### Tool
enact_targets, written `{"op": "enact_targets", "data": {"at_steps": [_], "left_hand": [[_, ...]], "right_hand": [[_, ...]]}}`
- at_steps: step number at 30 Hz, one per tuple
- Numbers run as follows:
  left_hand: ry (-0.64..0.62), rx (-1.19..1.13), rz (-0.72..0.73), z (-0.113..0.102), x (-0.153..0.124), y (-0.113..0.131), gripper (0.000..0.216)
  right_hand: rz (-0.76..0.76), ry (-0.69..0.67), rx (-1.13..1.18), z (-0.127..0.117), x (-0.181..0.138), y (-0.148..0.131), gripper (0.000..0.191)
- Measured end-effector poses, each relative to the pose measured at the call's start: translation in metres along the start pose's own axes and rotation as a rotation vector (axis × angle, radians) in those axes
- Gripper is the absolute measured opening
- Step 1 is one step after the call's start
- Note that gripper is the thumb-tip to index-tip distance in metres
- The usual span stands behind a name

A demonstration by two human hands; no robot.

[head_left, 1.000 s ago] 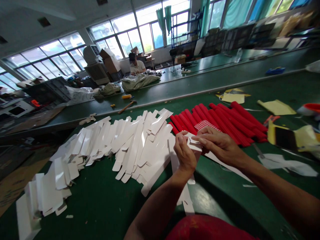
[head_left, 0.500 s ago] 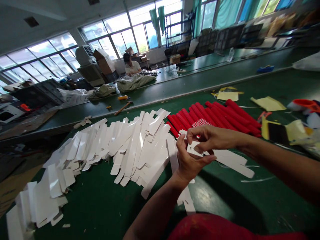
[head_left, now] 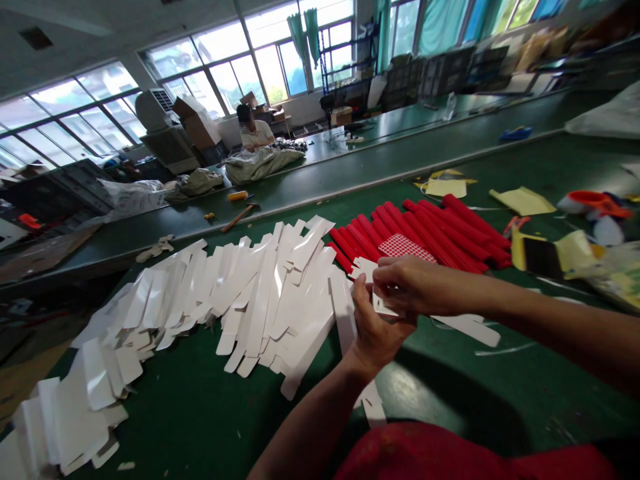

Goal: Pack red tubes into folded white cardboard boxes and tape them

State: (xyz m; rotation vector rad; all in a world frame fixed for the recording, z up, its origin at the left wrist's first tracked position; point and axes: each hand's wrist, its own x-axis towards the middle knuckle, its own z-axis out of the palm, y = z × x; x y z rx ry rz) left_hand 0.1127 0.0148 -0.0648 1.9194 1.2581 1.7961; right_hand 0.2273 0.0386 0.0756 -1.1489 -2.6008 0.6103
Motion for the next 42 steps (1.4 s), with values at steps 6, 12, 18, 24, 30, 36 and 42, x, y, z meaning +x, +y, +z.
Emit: {"op": "enact_targets", "data": {"at_steps": [6, 12, 18, 24, 30, 36, 42], "left_hand": [[-0.017, -0.005, -0.043, -0.002, -0.005, -0.002, 0.08], [-0.09, -0.124, -0.068, -0.001, -0.009, -0.007, 0.092], [-0.026, -0.122, -0.125, 0.002, -0.011, -0.006, 0.089], [0.007, -0.015, -0.046, 0.001, -0.006, -0.004, 0.091], [0.02, -0.047, -0.018, -0.002, 0.002, 0.0, 0.086], [0.034, -0.077, -0.052, 0.002, -0.001, -0.003, 0.088], [-0.004, -0.107, -0.265, -0.01, 0.027, -0.003, 0.084]], "right_hand": [[-0.02, -0.016, 0.004, 0.002, -0.004, 0.003, 0.012], [0.01, -0.001, -0.016, 0.006, -0.002, -0.002, 0.014], [0.095, -0.083, 0.583, 0.013, -0.001, 0.026, 0.013], [0.145, 0.081, 0.437, 0.023, 0.003, 0.027, 0.017], [0.237, 0.173, 0.769, 0.032, -0.003, 0.022, 0.021], [0.31, 0.111, 0.991, 0.033, -0.006, 0.025, 0.023], [0.252, 0.281, 1.128, 0.044, -0.003, 0.06, 0.039]]}}
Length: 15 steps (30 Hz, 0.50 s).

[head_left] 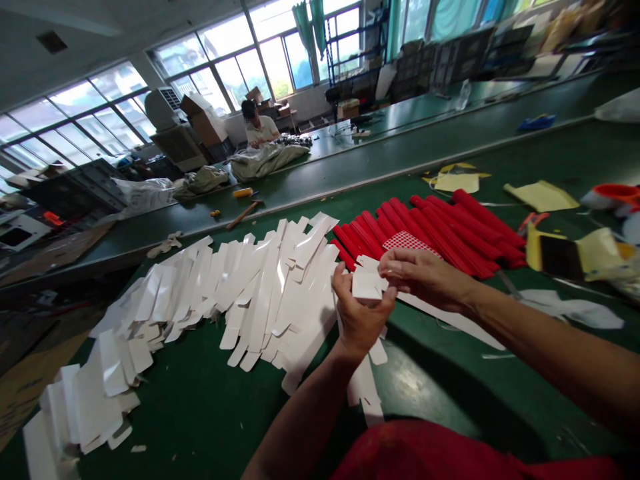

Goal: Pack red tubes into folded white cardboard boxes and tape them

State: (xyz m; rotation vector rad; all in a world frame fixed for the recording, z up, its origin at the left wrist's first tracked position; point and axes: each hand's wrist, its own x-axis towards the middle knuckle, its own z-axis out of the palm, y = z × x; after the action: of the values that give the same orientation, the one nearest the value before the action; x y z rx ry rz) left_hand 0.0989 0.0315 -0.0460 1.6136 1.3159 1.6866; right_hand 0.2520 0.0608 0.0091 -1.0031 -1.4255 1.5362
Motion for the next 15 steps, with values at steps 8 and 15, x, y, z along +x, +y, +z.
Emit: {"op": "enact_targets", "data": {"at_steps": [8, 15], "left_hand": [[0.038, 0.429, -0.105, -0.031, 0.11, -0.006, 0.09], [-0.014, 0.845, 0.145, -0.018, 0.09, -0.045, 0.097]], "right_hand": [[0.393, 0.458, -1.24, -0.07, 0.001, 0.144, 0.065], [0.268, 0.551, -1.331, -0.09, -0.015, 0.189, 0.027]]}}
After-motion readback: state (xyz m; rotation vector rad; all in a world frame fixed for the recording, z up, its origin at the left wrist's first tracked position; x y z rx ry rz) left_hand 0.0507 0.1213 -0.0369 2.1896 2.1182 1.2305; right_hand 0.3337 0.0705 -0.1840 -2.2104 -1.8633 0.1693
